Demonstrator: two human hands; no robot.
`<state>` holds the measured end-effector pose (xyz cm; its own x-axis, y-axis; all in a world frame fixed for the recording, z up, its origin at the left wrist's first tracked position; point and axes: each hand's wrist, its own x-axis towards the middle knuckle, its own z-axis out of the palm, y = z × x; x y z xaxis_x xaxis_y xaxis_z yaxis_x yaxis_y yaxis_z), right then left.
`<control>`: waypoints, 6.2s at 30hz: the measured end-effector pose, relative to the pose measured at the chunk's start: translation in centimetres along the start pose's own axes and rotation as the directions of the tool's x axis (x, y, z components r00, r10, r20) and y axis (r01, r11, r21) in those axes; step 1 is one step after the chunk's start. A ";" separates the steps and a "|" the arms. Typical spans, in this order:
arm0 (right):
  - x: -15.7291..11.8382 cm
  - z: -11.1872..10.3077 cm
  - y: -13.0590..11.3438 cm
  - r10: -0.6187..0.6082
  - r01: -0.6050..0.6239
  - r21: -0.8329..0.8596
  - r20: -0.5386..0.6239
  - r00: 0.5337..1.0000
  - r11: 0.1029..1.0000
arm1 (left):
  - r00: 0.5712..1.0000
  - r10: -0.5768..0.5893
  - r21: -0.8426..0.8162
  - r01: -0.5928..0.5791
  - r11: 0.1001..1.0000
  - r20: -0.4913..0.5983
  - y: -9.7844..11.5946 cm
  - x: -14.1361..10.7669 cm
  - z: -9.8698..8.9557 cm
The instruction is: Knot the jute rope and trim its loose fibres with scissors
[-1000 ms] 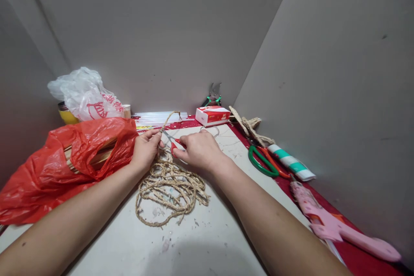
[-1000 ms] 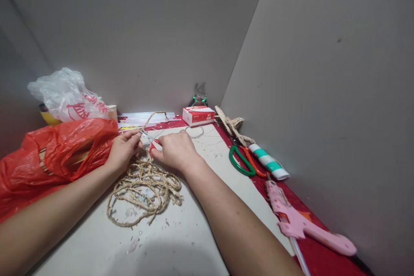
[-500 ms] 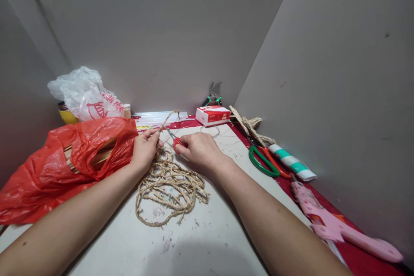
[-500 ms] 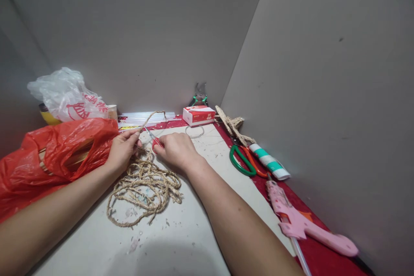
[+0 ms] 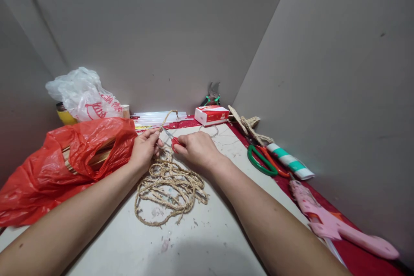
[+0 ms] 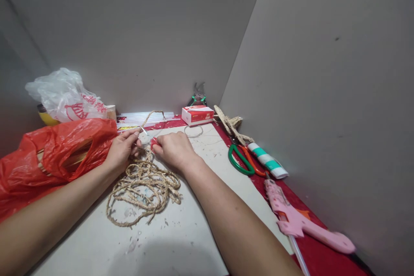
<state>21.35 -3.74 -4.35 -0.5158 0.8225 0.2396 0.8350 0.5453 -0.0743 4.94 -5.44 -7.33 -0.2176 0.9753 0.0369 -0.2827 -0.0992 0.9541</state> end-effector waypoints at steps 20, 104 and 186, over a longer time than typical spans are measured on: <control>0.0 0.1 -0.2 0.039 -0.040 0.030 0.025 0.999 0.999 | 0.996 0.063 0.167 -0.052 0.985 -0.058 -0.5 0.3 -0.5; -0.1 0.7 0.0 0.011 -0.010 0.019 -0.036 0.999 1.000 | 0.998 -0.053 -0.085 0.054 0.995 0.015 0.4 0.3 -0.2; 1.4 0.2 2.3 0.333 -0.026 0.955 0.128 0.934 -0.296 | 0.891 -0.216 0.101 0.191 0.976 0.399 1.5 -1.6 0.9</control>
<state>22.53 -1.29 -4.34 -0.2283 0.9707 0.0748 -0.4173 -0.0281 -0.9083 5.70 -7.01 -5.70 0.2400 0.9693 -0.0542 -0.2227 0.1093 0.9687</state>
